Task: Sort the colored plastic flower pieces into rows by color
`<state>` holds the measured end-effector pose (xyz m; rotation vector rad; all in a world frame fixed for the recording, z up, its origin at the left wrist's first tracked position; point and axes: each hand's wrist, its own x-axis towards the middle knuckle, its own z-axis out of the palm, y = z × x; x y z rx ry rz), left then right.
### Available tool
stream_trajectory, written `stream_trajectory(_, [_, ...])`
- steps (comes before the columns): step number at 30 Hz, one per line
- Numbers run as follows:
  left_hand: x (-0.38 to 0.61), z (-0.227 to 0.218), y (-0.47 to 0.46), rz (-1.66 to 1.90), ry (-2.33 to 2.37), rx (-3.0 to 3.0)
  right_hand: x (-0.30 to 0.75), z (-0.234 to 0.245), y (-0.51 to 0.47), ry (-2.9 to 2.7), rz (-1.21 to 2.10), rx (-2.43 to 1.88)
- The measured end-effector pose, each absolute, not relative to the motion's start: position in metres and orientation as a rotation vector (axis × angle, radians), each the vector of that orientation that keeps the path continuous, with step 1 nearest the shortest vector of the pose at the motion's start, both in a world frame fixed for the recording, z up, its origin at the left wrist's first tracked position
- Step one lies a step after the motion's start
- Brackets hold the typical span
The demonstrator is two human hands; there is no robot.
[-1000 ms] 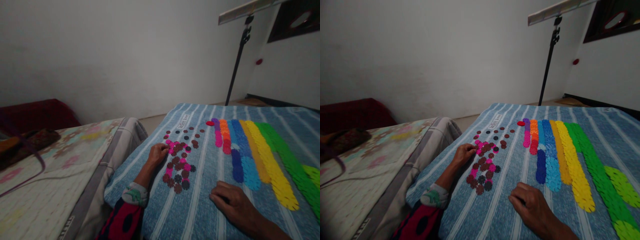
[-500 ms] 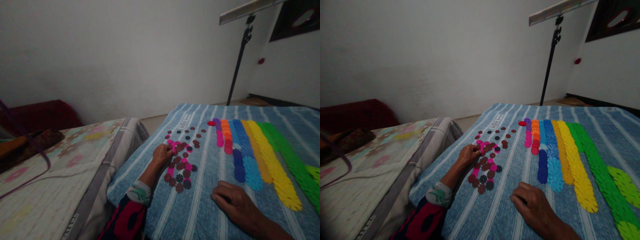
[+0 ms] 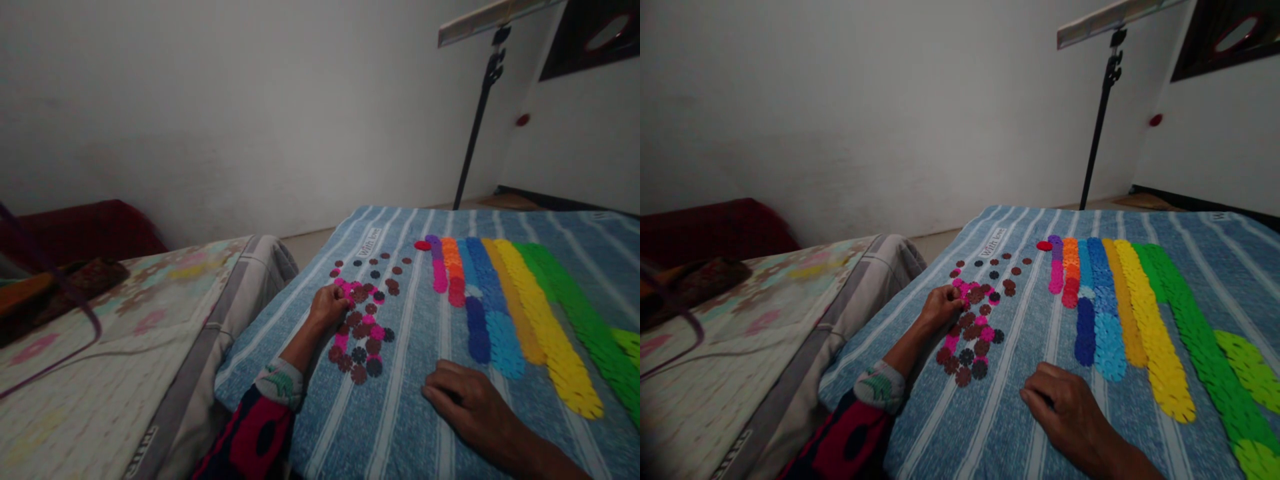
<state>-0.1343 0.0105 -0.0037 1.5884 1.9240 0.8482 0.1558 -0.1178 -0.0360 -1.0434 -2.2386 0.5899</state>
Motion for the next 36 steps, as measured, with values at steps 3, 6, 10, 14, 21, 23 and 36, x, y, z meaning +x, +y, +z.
stream_trajectory(3, [-0.139,-0.008,0.015,0.94,1.869,1.637,0.156,-0.037,-0.118,-2.244,0.603,-1.053])
stream_trajectory(6, [-0.144,-0.008,0.021,1.006,1.851,1.672,0.156,-0.038,-0.118,-2.244,0.618,-1.067])
stream_trajectory(10, [-0.148,-0.003,0.034,1.061,1.83,1.749,0.157,-0.037,-0.119,-2.244,0.615,-1.075])
stream_trajectory(14, [-0.147,0.006,0.044,0.86,1.879,1.875,0.157,-0.034,-0.119,-2.255,0.626,-1.072])
stream_trajectory(21, [-0.137,0.027,0.044,0.341,2.055,2.094,0.156,-0.033,-0.119,-2.265,0.643,-1.076])
stream_trajectory(23, [-0.135,0.032,0.044,0.237,2.053,2.111,0.156,-0.033,-0.119,-2.269,0.643,-1.081])
stream_trajectory(36, [-0.138,0.041,0.054,0.159,2.044,1.997,0.153,-0.025,-0.116,-2.237,0.651,-1.073])
